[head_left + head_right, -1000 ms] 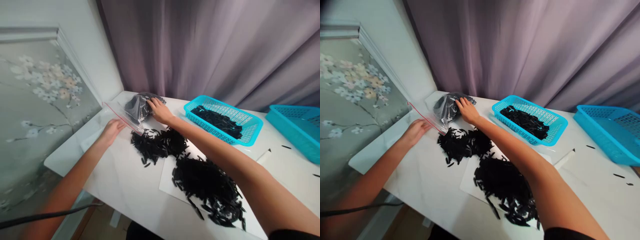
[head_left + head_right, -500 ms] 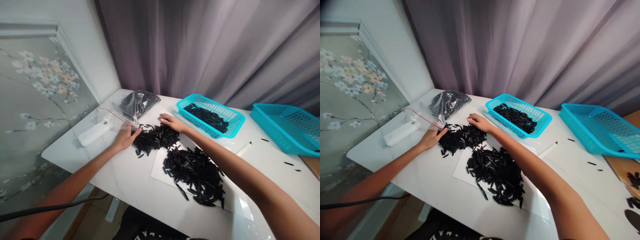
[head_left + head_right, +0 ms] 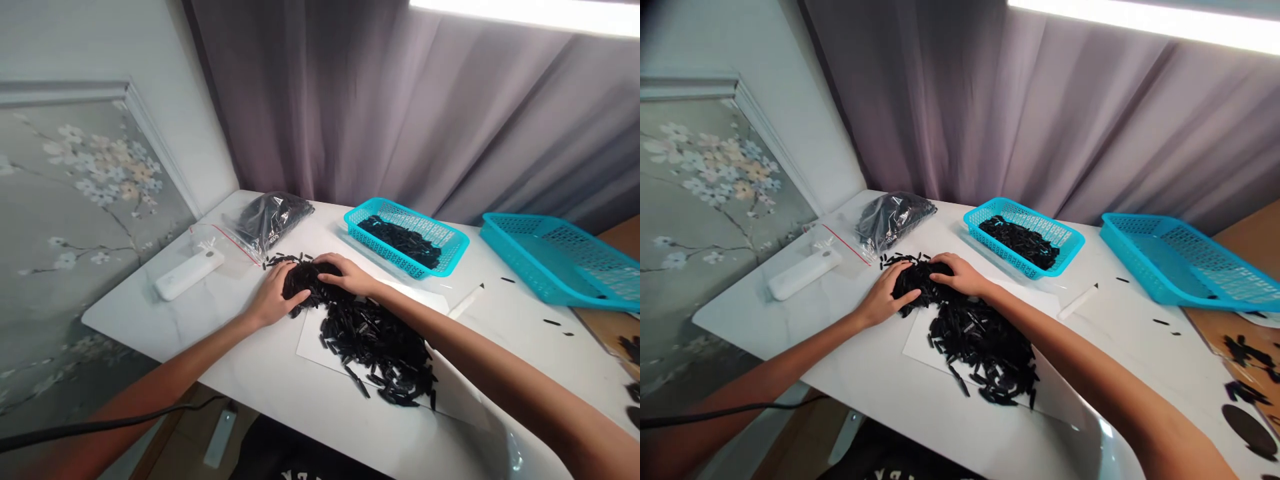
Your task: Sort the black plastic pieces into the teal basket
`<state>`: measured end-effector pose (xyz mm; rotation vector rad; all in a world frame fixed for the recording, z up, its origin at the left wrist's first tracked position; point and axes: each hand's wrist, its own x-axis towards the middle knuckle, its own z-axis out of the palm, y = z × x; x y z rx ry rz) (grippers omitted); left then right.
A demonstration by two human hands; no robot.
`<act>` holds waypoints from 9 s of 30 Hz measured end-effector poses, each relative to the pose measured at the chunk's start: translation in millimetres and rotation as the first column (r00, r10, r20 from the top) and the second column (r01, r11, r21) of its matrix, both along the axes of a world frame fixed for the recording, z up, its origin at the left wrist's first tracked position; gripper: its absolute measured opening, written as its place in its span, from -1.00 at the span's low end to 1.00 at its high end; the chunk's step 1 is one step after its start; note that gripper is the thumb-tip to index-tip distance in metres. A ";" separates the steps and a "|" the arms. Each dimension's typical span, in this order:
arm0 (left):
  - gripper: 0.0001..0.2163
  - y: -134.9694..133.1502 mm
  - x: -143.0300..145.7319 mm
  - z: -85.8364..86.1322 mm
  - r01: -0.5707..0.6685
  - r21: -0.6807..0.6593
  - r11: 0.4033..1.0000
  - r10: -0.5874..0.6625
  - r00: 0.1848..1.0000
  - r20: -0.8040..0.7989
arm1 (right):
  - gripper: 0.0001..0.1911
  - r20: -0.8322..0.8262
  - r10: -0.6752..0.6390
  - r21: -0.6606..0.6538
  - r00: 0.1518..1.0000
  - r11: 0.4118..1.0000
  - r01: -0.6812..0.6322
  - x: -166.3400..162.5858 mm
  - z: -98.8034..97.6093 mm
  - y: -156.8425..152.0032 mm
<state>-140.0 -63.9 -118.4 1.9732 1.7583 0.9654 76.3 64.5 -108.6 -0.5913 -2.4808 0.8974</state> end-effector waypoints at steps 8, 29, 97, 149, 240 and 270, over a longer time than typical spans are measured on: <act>-0.32 1.4 13.9 2.5 0.097 -0.008 0.995 -0.097 0.995 -0.001 | -0.48 0.069 0.056 0.020 0.996 0.998 -0.058 27.0 16.0 -25.6; -0.79 12.1 27.4 23.0 0.109 0.172 0.979 -0.086 0.987 -0.137 | -0.65 -0.022 -0.274 0.114 0.962 0.955 0.274 131.4 -2.5 -106.9; -0.97 56.3 102.6 91.7 0.432 -0.197 0.880 -0.284 0.812 0.510 | -0.90 -0.070 -0.414 -0.679 0.908 0.686 0.261 103.4 82.7 -70.6; -0.96 51.2 106.0 77.4 0.461 0.043 0.886 -0.463 0.875 0.140 | -0.87 0.003 -0.401 -0.501 0.916 0.792 0.349 108.2 77.7 -61.8; -0.85 49.4 109.3 74.1 0.443 0.349 0.826 -0.492 0.869 0.061 | -0.78 -0.209 -0.548 -0.939 0.810 0.343 -0.011 102.1 83.0 -71.1; -0.94 46.4 109.4 84.4 0.318 0.257 0.913 -0.378 0.895 0.237 | -0.83 -0.125 -0.510 -0.894 0.851 0.430 0.127 104.0 79.0 -68.9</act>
